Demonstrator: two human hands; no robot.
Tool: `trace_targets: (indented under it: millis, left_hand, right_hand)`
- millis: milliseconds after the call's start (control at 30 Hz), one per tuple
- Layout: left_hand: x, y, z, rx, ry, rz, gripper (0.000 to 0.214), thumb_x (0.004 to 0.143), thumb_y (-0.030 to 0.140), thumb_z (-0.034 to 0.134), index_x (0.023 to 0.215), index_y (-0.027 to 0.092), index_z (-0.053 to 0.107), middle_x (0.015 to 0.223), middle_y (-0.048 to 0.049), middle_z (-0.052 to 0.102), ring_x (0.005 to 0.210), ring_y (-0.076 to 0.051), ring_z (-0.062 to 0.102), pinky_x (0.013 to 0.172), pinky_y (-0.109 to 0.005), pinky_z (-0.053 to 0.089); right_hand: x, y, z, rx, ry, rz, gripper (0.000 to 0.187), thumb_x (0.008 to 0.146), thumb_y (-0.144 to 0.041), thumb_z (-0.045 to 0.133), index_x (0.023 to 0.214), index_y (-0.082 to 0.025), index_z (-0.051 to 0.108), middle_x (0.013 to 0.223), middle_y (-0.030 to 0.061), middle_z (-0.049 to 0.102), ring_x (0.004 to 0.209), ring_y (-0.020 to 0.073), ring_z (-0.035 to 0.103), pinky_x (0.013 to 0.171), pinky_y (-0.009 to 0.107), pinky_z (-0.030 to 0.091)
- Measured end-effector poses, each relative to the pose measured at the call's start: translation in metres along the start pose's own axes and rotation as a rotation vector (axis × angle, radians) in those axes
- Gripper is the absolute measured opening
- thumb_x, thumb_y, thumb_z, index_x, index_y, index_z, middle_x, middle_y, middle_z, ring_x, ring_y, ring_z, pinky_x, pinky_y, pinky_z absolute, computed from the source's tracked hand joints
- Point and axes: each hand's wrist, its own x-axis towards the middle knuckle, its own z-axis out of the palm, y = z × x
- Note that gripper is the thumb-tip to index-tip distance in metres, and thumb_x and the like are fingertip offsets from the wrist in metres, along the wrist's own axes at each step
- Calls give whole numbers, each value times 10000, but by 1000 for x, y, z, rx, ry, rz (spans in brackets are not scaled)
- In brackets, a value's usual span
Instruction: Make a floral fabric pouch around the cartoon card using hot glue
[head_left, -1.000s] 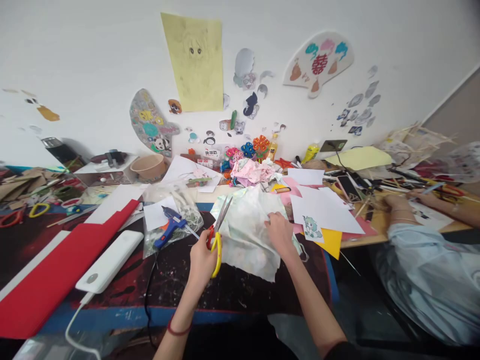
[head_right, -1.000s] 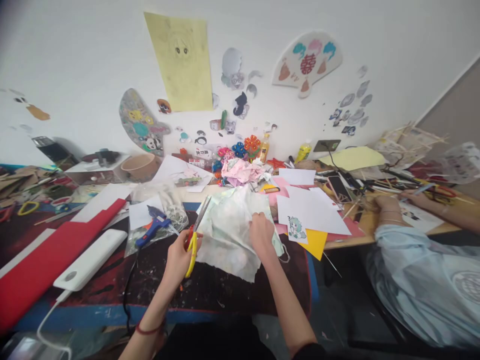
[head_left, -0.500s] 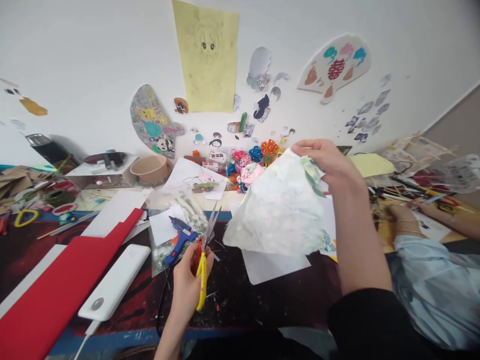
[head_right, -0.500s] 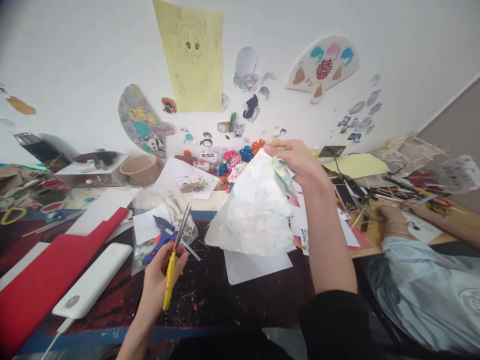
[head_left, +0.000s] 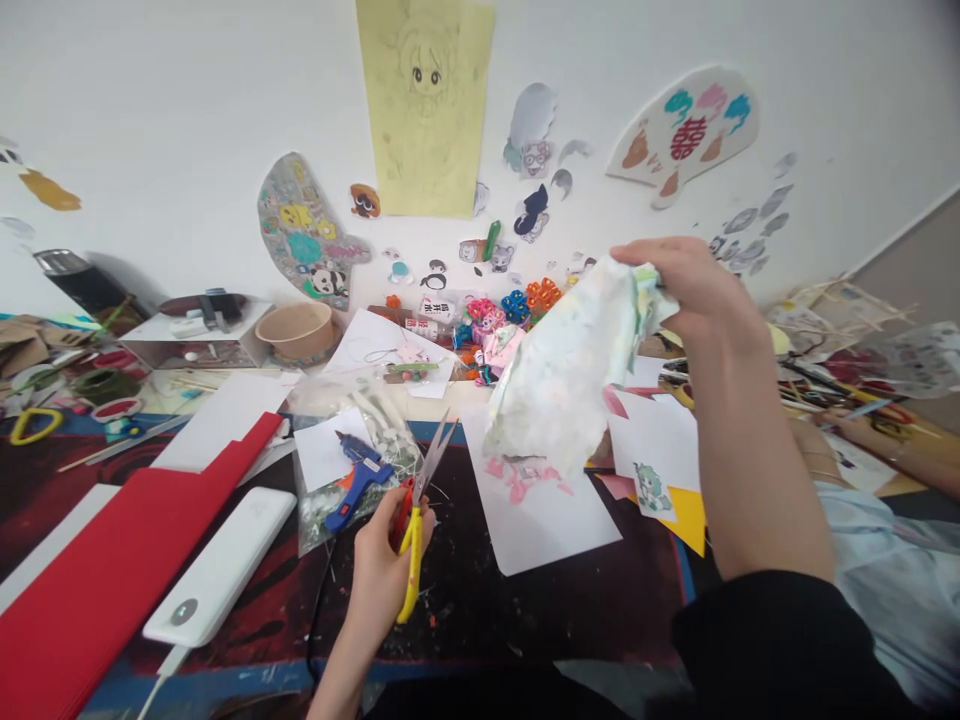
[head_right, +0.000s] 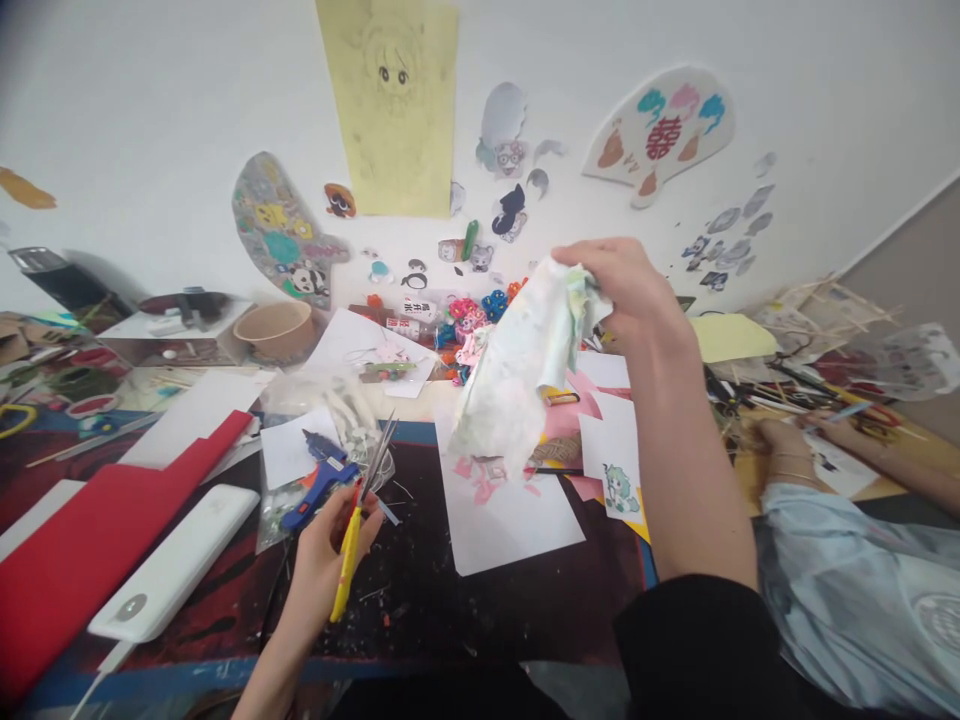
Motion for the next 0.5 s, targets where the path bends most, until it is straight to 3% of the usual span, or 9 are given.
trace_targets:
  millis: [67,133,233,367,500]
  left_hand:
    - [0,-2,2,-6,5,-4,356,797,439,727,1020,187,611,916,-41,718,768,-189,674,634,-248,523]
    - [0,-3,4,-16,20,-11,380,802,482,716,1011,181,616,921,-50,717,749,-181,664,593,-234,507]
    - [-1,0,7,-41,16,-19,399,832,535,671,995,175,614,866,-44,704,664,-151,625,548,-224,484]
    - [-4,4,12,-76,15,-31,407,838,547,665,1002,179,612,838,-24,689,570,-114,562,507,-215,465]
    - [-6,6,14,-61,5,-48,427,813,559,684,993,176,624,800,-19,690,559,-120,566,501,-223,469]
  right_hand:
    - [7,-7,1,69,-129,126,351,831,-205,600,524,-36,620,709,29,714,568,67,638,485,216,376]
    - [15,-15,5,146,-109,101,178,718,-128,759,592,-135,633,552,-46,586,526,86,550,438,212,399]
    - [28,-27,15,189,-48,-20,278,718,-82,726,536,-193,548,547,-46,488,571,104,517,451,210,421]
    - [46,-39,31,54,-109,73,296,668,-69,740,556,-213,506,555,-33,477,595,137,518,431,226,402]
    - [65,-44,36,-24,-85,132,271,683,-44,719,611,-215,523,557,-38,475,537,126,488,419,238,370]
